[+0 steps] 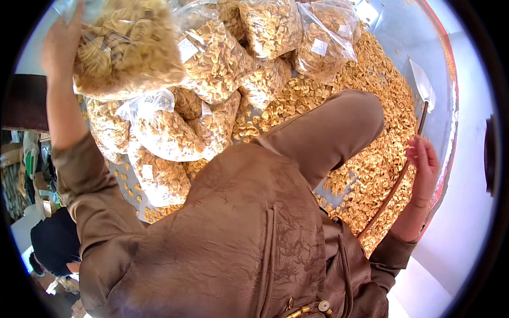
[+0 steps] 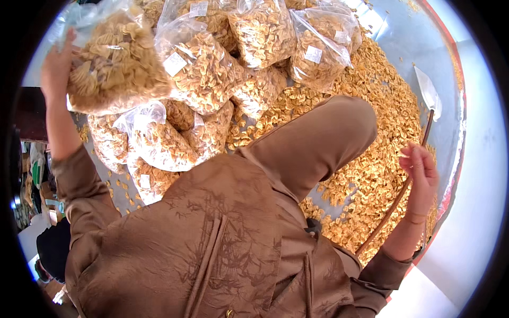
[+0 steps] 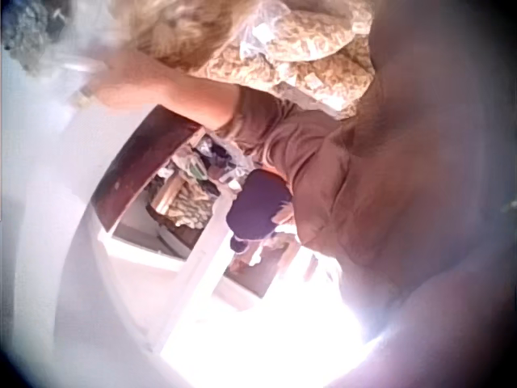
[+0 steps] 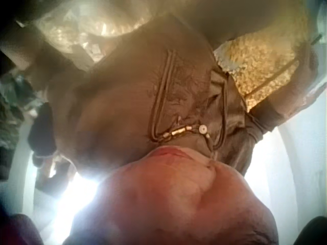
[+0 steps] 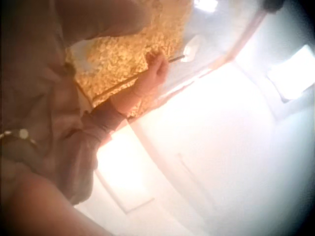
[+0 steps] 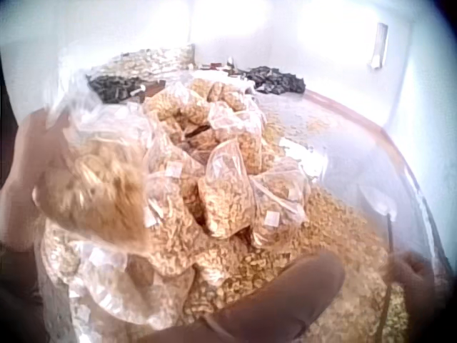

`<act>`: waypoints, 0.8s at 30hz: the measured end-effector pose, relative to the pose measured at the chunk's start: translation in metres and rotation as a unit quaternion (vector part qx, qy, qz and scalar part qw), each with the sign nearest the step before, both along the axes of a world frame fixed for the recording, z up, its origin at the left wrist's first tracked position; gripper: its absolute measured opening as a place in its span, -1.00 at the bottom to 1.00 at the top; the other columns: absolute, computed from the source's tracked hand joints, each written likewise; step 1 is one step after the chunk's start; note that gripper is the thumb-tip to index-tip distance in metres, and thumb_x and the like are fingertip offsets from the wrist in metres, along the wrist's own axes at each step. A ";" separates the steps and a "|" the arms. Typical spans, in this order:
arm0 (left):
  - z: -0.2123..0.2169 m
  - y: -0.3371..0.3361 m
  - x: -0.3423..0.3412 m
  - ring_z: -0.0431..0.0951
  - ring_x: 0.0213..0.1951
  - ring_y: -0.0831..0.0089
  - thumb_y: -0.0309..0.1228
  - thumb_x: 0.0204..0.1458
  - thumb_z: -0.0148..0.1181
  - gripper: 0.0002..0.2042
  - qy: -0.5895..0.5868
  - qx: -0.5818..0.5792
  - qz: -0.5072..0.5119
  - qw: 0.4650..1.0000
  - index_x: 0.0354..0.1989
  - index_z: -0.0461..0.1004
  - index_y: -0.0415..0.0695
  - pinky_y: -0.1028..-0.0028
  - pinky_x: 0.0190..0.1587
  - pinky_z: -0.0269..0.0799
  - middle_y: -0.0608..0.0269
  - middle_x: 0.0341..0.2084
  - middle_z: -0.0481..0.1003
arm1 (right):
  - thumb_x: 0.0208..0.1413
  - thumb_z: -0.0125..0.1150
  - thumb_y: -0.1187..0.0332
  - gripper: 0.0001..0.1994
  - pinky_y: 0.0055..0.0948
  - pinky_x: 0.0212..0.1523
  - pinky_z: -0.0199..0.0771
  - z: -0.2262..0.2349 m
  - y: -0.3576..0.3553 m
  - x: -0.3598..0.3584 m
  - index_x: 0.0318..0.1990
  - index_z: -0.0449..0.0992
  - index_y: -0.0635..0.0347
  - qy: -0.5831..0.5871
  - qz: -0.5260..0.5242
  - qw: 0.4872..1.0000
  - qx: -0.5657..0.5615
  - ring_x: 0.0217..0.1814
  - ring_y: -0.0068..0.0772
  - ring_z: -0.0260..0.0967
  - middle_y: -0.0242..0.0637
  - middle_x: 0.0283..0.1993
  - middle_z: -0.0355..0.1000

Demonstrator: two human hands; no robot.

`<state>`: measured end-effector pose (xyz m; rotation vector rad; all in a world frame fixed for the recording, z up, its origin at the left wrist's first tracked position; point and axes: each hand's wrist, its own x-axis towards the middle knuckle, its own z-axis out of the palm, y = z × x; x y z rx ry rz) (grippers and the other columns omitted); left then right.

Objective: The person scoops dried pasta from a large bin into clear plastic bags by hand, then ties each bag and places it aside. The person repeats this process multiple times, filling several bags from the bulk pile.

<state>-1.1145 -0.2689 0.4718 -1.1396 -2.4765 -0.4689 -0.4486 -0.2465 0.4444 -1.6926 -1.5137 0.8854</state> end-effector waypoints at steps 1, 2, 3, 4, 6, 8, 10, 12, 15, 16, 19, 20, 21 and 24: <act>-0.040 0.008 -0.066 0.44 0.00 0.01 0.16 0.01 -0.01 -0.38 0.001 -0.027 0.028 0.999 0.05 0.40 -0.13 0.16 0.06 0.30 -0.09 -0.08 0.47 | 0.22 0.09 0.32 -0.77 -0.59 -0.18 0.48 -0.018 -0.003 0.009 -0.07 0.51 0.24 0.028 -0.011 0.999 -0.029 -0.26 -0.59 0.44 -0.32 -0.22 0.52; -0.079 0.016 -0.133 0.36 0.11 -0.02 0.23 0.03 -0.08 -0.26 0.002 -0.057 0.055 0.997 0.18 0.29 -0.16 0.16 0.17 0.21 -0.14 0.05 0.39 | 0.21 0.09 0.32 -0.77 -0.60 -0.21 0.49 -0.039 -0.004 0.018 -0.07 0.52 0.24 0.056 -0.023 0.996 -0.060 -0.27 -0.58 0.44 -0.32 -0.22 0.52; -0.136 0.005 -0.197 0.25 0.20 0.01 0.21 0.04 -0.08 -0.25 0.017 -0.128 0.075 0.989 0.25 0.19 -0.15 0.17 0.24 0.11 -0.11 0.14 0.29 | 0.21 0.09 0.34 -0.78 -0.61 -0.25 0.50 -0.057 -0.005 0.016 -0.07 0.52 0.23 0.063 -0.025 0.995 -0.077 -0.29 -0.57 0.46 -0.31 -0.23 0.53; -0.159 -0.018 -0.265 0.14 0.28 0.04 0.18 0.05 -0.08 -0.22 0.047 -0.198 0.101 0.974 0.31 0.09 -0.14 0.18 0.30 0.02 -0.08 0.24 0.19 | 0.21 0.09 0.34 -0.78 -0.61 -0.25 0.50 -0.077 -0.005 0.009 -0.08 0.52 0.23 0.104 -0.008 0.990 -0.090 -0.29 -0.58 0.46 -0.32 -0.23 0.53; -0.214 -0.004 -0.212 0.11 0.30 0.09 0.17 0.06 -0.09 -0.30 -0.082 -0.176 0.156 0.968 0.31 0.12 0.02 0.22 0.31 -0.02 0.01 0.26 0.18 | 0.22 0.09 0.34 -0.78 -0.61 -0.25 0.50 -0.076 -0.017 0.023 -0.08 0.52 0.23 0.065 -0.011 0.993 -0.099 -0.29 -0.59 0.45 -0.34 -0.24 0.52; -0.222 0.015 -0.135 0.24 0.21 0.06 0.08 0.05 0.00 -0.34 -0.061 -0.056 0.172 0.982 0.24 0.22 -0.09 0.17 0.24 0.13 -0.01 0.16 0.30 | 0.22 0.09 0.32 -0.77 -0.62 -0.25 0.49 -0.068 -0.034 0.038 -0.07 0.51 0.22 0.054 -0.049 0.992 -0.106 -0.28 -0.60 0.45 -0.36 -0.24 0.52; -0.216 0.012 -0.081 0.30 0.16 0.06 -0.12 0.05 0.09 -0.43 0.123 0.089 0.022 0.988 0.20 0.26 -0.16 0.14 0.20 0.20 -0.03 0.08 0.36 | 0.22 0.08 0.30 -0.77 -0.62 -0.24 0.48 -0.074 -0.038 0.051 -0.07 0.51 0.21 0.053 -0.059 0.991 -0.109 -0.27 -0.61 0.45 -0.35 -0.23 0.52; -0.205 -0.010 0.032 0.28 0.18 0.09 -0.39 0.01 0.13 -0.54 -0.022 0.105 -0.313 0.944 0.15 0.31 -0.15 0.11 0.24 0.11 -0.02 0.02 0.40 | 0.22 0.08 0.29 -0.76 -0.63 -0.23 0.48 -0.077 -0.044 0.069 -0.07 0.51 0.21 0.045 -0.075 0.988 -0.126 -0.27 -0.61 0.45 -0.35 -0.23 0.52; -0.282 -0.092 0.165 0.20 0.23 0.05 -0.35 0.07 0.01 -0.63 0.090 -0.407 -0.327 0.848 0.08 0.39 -0.08 -0.01 0.32 -0.12 0.05 0.14 0.29 | 0.23 0.08 0.28 -0.75 -0.64 -0.23 0.48 -0.106 -0.043 0.079 -0.05 0.50 0.20 0.090 -0.096 0.980 -0.149 -0.28 -0.63 0.45 -0.35 -0.21 0.52; -0.319 -0.134 0.161 0.21 0.22 0.06 -0.34 0.07 0.00 -0.65 -0.011 -0.288 -0.511 0.810 0.05 0.41 -0.10 -0.10 0.30 -0.15 0.03 0.16 0.24 | 0.23 0.07 0.27 -0.75 -0.64 -0.23 0.49 -0.113 -0.046 0.087 -0.04 0.49 0.20 0.106 -0.107 0.977 -0.153 -0.28 -0.64 0.44 -0.36 -0.20 0.51; -0.367 -0.170 0.172 0.23 0.20 0.06 -0.28 0.06 0.05 -0.61 0.057 -0.314 -0.458 0.830 0.07 0.39 -0.13 -0.03 0.29 -0.05 0.04 0.18 0.22 | 0.22 0.09 0.27 -0.74 -0.63 -0.24 0.50 -0.122 -0.054 0.101 -0.03 0.49 0.20 0.052 -0.083 0.976 -0.195 -0.26 -0.63 0.45 -0.35 -0.22 0.51; -0.383 -0.169 0.177 0.24 0.19 0.06 -0.27 0.05 0.07 -0.59 0.079 -0.320 -0.446 0.832 0.07 0.38 -0.14 -0.01 0.28 -0.02 0.04 0.19 0.21 | 0.22 0.09 0.27 -0.74 -0.62 -0.24 0.50 -0.126 -0.057 0.109 -0.03 0.48 0.20 0.034 -0.080 0.974 -0.207 -0.26 -0.62 0.46 -0.36 -0.22 0.51; -0.404 -0.174 0.187 0.25 0.19 0.06 -0.25 0.05 0.08 -0.58 0.091 -0.327 -0.438 0.833 0.08 0.37 -0.15 0.01 0.28 0.02 0.04 0.19 0.21 | 0.22 0.11 0.28 -0.74 -0.59 -0.24 0.51 -0.134 -0.066 0.126 -0.02 0.48 0.20 0.032 -0.093 0.974 -0.204 -0.26 -0.60 0.46 -0.37 -0.23 0.51; -0.458 -0.176 0.190 0.29 0.16 0.08 -0.20 0.06 0.12 -0.48 -0.136 -0.401 -0.546 0.723 0.15 0.27 -0.22 0.14 0.19 0.19 0.01 0.16 0.24 | 0.21 0.13 0.29 -0.78 -0.61 -0.25 0.46 -0.146 -0.068 0.144 -0.10 0.48 0.21 0.046 -0.094 0.971 -0.216 -0.28 -0.60 0.45 -0.41 -0.26 0.50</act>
